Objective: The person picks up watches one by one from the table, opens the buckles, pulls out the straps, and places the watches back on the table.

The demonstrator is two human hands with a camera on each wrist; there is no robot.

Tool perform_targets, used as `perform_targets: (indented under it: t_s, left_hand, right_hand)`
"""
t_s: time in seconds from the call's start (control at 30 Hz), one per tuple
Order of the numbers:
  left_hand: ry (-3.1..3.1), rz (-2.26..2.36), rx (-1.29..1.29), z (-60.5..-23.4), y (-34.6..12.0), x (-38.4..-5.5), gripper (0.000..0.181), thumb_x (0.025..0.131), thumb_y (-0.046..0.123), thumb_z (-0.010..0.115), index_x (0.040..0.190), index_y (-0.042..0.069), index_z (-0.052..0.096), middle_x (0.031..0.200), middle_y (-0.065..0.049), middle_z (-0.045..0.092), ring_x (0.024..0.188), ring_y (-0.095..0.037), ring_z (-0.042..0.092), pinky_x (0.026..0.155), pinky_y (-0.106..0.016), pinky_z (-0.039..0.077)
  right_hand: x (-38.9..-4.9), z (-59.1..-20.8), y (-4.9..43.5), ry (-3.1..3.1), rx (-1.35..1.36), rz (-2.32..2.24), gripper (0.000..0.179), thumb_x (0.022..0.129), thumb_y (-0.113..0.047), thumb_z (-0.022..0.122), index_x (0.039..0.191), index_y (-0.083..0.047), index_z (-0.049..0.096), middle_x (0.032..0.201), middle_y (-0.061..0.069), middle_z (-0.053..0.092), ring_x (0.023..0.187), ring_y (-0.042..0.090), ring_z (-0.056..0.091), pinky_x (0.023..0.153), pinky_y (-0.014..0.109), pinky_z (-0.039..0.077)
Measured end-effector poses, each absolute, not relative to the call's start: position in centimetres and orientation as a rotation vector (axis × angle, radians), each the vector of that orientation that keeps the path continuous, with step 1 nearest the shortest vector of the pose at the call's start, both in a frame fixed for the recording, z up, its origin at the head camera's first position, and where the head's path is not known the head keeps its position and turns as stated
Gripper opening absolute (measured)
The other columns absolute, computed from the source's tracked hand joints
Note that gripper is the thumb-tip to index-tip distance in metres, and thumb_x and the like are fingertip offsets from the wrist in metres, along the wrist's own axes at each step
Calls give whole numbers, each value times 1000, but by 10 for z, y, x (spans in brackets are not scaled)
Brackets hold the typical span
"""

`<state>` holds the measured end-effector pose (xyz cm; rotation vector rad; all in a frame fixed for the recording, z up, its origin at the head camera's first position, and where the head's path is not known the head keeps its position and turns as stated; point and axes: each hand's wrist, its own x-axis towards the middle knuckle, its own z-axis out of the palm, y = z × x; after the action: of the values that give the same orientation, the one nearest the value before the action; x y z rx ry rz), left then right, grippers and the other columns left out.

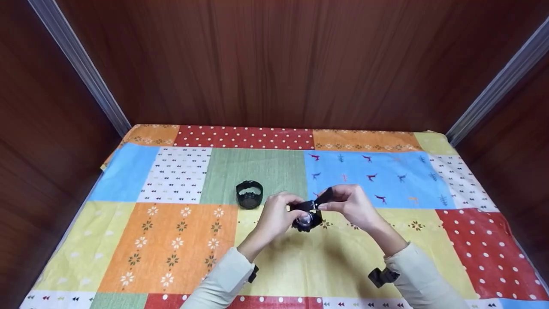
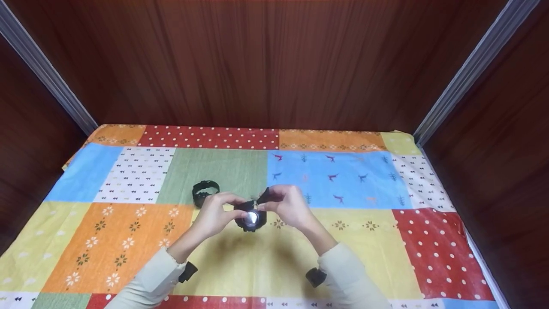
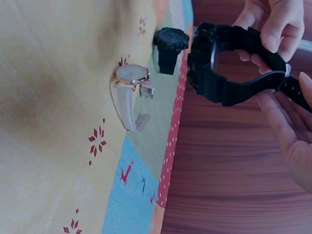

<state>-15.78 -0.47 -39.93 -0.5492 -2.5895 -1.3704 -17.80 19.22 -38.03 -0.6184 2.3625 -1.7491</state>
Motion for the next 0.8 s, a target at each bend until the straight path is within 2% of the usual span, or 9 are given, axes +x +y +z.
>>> perform_targets:
  t_s: [0.37, 0.8]
  left_hand:
    - [-2581, -1422, -552, -399, -6, -158, 19, 70, 10, 76, 88, 5, 72, 88, -4, 67, 86, -20, 60, 81, -32, 45]
    - [-2566, -1473, -566, -400, -8, -157, 18, 69, 9, 77, 86, 5, 72, 88, -4, 67, 85, -19, 61, 79, -34, 46]
  right_hand:
    - [-178, -382, 194, 2318, -608, -1763, 22, 75, -3, 73, 91, 9, 65, 84, 18, 67, 76, 19, 66, 74, 32, 52]
    - [-178, -381, 197, 2236, -630, -1775, 25, 77, 1, 70, 94, 16, 60, 88, 26, 64, 78, 17, 65, 76, 31, 52]
